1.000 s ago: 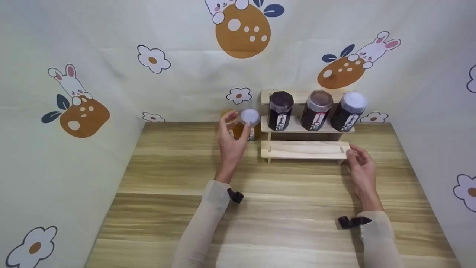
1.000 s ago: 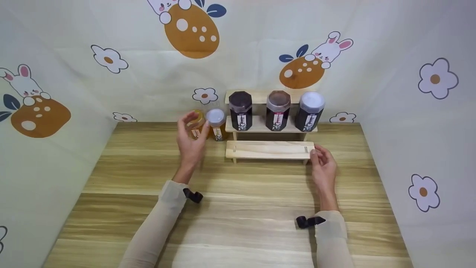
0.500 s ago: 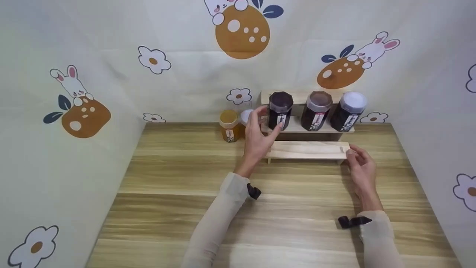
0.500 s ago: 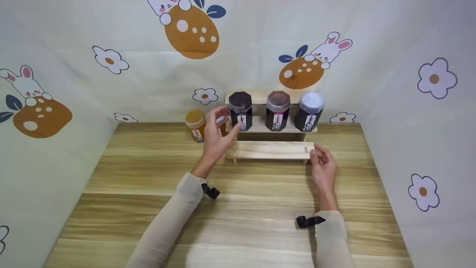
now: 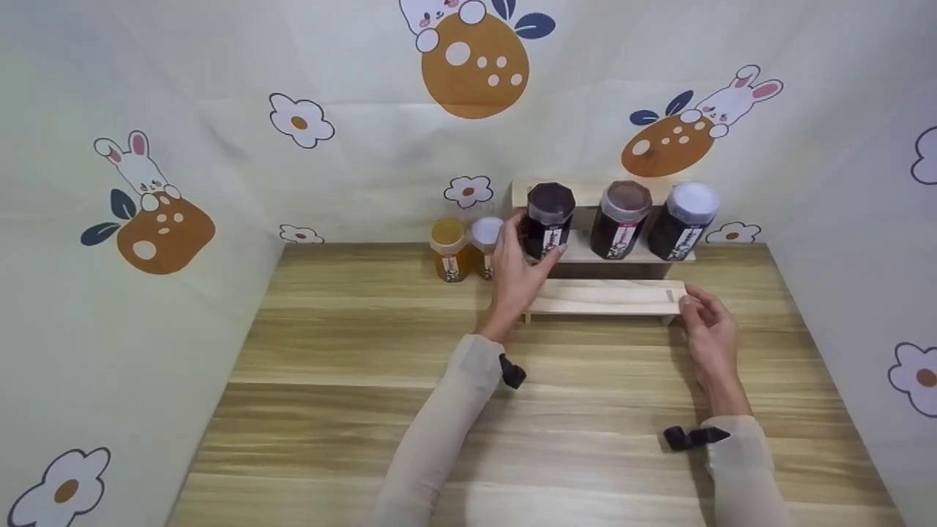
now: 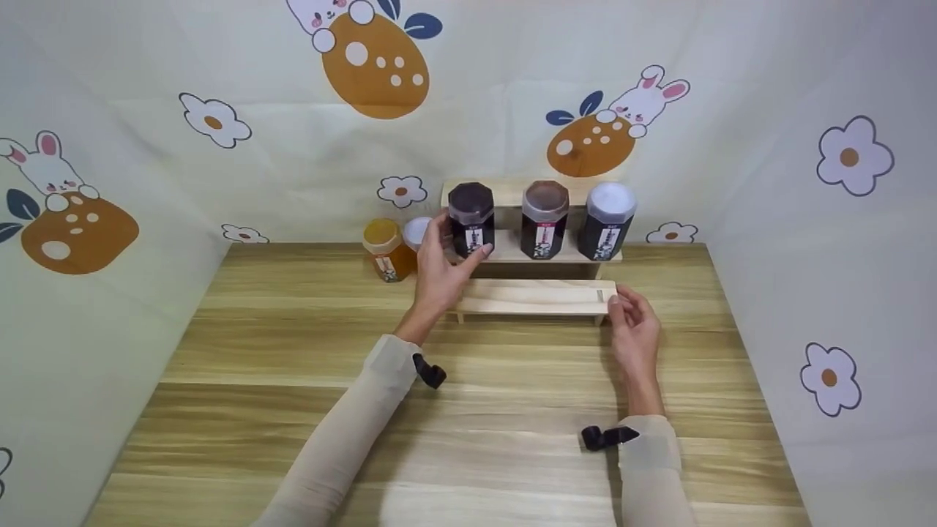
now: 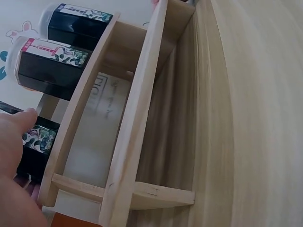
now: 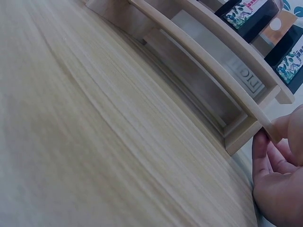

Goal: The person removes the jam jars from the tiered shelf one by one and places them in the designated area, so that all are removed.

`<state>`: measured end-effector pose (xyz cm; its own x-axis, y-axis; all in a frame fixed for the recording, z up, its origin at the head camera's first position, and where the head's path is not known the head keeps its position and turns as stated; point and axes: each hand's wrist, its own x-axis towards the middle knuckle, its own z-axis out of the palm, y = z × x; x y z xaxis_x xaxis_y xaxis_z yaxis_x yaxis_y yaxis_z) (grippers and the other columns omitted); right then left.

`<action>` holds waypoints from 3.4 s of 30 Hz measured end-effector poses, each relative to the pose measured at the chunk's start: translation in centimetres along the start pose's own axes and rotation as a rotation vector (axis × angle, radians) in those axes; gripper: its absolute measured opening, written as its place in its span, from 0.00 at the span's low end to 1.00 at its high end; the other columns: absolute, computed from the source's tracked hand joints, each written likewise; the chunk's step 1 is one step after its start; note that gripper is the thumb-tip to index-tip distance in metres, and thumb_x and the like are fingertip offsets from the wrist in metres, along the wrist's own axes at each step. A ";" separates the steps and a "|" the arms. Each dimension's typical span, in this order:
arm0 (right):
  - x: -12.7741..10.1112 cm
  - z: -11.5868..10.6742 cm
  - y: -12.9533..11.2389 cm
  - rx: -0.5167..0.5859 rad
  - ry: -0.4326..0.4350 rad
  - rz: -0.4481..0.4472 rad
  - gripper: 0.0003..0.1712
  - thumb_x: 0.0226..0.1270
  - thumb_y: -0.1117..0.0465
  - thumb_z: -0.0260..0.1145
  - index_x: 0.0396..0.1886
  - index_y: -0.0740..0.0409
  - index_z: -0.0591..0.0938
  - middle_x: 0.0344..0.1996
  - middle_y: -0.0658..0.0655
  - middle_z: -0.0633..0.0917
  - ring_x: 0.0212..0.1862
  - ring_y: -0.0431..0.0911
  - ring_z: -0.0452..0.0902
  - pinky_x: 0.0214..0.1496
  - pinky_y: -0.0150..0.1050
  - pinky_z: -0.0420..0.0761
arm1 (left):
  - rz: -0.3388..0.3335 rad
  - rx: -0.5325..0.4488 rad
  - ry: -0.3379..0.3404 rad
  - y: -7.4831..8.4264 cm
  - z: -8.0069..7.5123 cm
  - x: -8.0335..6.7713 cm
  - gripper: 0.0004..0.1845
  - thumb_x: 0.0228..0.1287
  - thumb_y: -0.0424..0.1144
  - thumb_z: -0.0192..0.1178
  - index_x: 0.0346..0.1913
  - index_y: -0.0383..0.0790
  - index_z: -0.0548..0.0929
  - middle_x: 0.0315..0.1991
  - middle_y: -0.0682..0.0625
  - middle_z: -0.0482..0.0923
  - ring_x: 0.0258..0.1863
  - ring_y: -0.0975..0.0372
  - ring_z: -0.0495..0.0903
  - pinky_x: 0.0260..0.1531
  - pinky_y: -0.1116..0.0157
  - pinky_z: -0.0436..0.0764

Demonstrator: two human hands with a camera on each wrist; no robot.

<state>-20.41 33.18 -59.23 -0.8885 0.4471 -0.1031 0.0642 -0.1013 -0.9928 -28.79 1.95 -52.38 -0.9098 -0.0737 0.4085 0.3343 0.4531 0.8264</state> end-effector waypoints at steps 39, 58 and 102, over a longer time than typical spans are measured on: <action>-0.2 0.0 -0.3 -0.024 0.016 0.025 0.26 0.77 0.57 0.72 0.71 0.57 0.82 0.45 0.44 0.88 0.46 0.35 0.82 0.39 0.23 0.83 | 0.037 -0.182 0.026 -3.9 -6.7 -2.7 0.47 0.55 0.51 0.85 0.72 0.36 0.72 0.64 0.40 0.80 0.63 0.52 0.85 0.67 0.58 0.86; -0.2 0.1 -0.1 0.014 0.030 0.013 0.26 0.78 0.61 0.70 0.71 0.64 0.81 0.43 0.43 0.87 0.45 0.33 0.80 0.41 0.22 0.82 | -0.090 0.063 -0.160 -7.8 -10.6 -4.2 0.47 0.52 0.54 0.85 0.69 0.41 0.71 0.62 0.42 0.84 0.60 0.51 0.86 0.63 0.54 0.87; -0.2 0.1 -0.1 -0.018 0.027 -0.002 0.25 0.78 0.58 0.71 0.70 0.61 0.82 0.44 0.43 0.87 0.46 0.34 0.81 0.35 0.23 0.81 | -0.152 0.113 -0.249 -8.8 -8.8 -5.1 0.43 0.50 0.53 0.87 0.66 0.44 0.78 0.63 0.45 0.85 0.66 0.51 0.83 0.72 0.51 0.80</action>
<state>-20.25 33.03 -59.09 -0.8763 0.4708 -0.1022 0.0708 -0.0841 -0.9939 -24.92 -9.50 -58.33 -0.9843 0.0649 0.1642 0.1725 0.5509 0.8166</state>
